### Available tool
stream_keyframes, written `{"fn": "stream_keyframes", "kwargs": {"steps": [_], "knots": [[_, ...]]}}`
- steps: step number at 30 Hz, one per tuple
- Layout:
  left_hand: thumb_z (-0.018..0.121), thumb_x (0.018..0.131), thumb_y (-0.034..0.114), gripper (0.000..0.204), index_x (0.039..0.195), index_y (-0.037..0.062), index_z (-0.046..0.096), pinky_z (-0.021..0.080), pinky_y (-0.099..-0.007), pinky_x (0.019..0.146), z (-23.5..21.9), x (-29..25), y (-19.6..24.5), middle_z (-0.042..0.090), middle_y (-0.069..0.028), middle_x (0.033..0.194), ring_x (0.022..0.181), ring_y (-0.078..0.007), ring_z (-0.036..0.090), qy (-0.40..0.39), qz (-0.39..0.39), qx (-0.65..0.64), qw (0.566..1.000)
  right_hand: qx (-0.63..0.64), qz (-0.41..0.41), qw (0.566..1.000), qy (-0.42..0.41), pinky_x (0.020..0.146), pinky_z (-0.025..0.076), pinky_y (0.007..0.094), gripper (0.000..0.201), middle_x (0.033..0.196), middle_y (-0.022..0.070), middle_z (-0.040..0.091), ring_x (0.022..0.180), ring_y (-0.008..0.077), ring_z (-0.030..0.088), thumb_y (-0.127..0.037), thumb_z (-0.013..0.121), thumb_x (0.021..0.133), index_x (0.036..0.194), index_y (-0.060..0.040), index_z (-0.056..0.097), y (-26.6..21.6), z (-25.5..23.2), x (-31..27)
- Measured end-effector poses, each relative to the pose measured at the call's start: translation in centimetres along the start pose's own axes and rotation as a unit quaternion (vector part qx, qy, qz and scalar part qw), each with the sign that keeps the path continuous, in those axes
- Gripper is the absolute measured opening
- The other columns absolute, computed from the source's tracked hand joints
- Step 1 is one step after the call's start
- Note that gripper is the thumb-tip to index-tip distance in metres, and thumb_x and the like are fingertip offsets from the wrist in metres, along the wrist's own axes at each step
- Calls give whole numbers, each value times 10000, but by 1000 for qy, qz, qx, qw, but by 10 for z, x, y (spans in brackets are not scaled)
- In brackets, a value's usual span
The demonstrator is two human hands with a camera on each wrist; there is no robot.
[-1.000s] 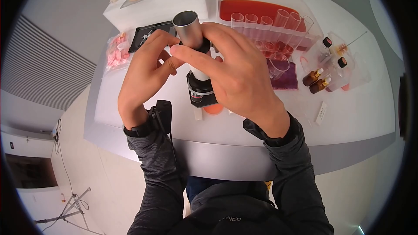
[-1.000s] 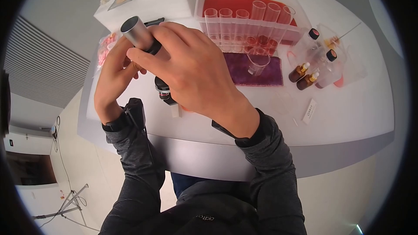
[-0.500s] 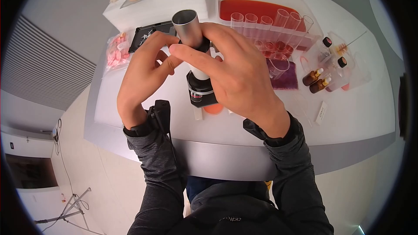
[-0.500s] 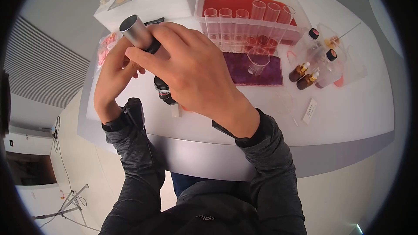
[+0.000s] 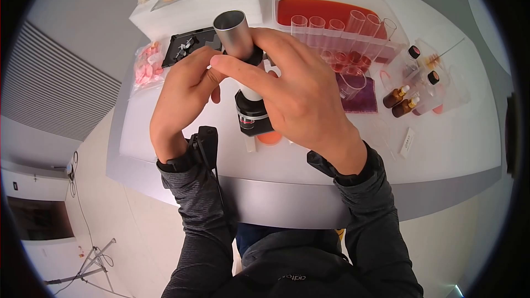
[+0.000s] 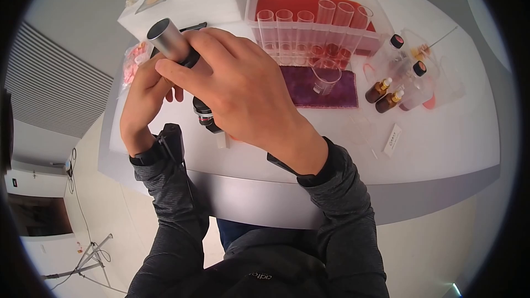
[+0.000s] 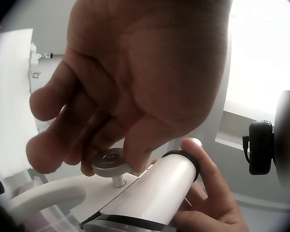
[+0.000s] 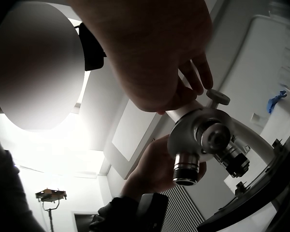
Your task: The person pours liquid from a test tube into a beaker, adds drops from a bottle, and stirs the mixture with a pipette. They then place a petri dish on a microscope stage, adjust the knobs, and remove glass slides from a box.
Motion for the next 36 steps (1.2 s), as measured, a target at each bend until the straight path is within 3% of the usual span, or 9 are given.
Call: {"fn": "stream_keyframes", "kwargs": {"steps": [10, 15, 19, 25, 31, 36], "knots": [[636, 952, 152, 239, 1092, -40, 613, 455, -255, 549, 1, -2, 5, 652, -74, 905, 616, -129, 566, 7, -7, 4, 1000, -1, 4, 1000, 5, 739, 536, 356, 475, 1091, 75, 597, 964, 258, 624, -45, 676, 690, 1138, -201, 669, 0, 1, 0], [605, 974, 166, 217, 1048, -38, 607, 445, -259, 536, 2, -1, 5, 635, -71, 853, 600, -122, 561, -2, -1, -7, 1000, -2, 6, 1000, 2, 746, 537, 357, 476, 1101, 77, 596, 970, 261, 623, -41, 675, 694, 1143, -199, 668, -1, 0, 0], [542, 1008, 205, 242, 980, -28, 601, 431, -257, 523, 3, 0, -1, 605, -61, 776, 571, -119, 557, -14, 2, 2, 1000, 16, 3, 1000, 21, 697, 536, 343, 510, 1072, 130, 608, 892, 285, 632, 89, 619, 704, 1146, -145, 713, -2, -2, 2], [490, 1030, 265, 318, 924, -14, 600, 428, -262, 519, 3, 1, -4, 589, -45, 714, 561, -114, 556, -21, -24, 21, 999, 5, -1, 1000, 22, 706, 538, 345, 513, 1081, 131, 609, 896, 286, 634, 88, 611, 711, 1151, -155, 713, -3, -1, 2], [554, 1001, 247, 269, 970, -15, 608, 435, -261, 526, 0, -1, -4, 601, -50, 729, 567, -109, 550, 3, -36, 27, 999, 9, 0, 1000, 21, 713, 538, 348, 503, 1082, 131, 609, 894, 281, 634, 81, 618, 710, 1147, -148, 716, -4, -2, 2], [602, 970, 177, 198, 1016, -16, 610, 431, -253, 520, 1, -2, 2, 602, -53, 773, 571, -105, 537, 5, 3, 20, 1000, 13, -1, 1000, 26, 710, 539, 340, 499, 1084, 133, 611, 890, 278, 633, 75, 623, 699, 1138, -141, 720, -3, -1, 2]]}}
Point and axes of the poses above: each hand's wrist, its own x-axis towards the middle knuckle, its own z-axis out of the palm, y = z × x, the point moved 7 cm from there along x, towards the middle knuckle
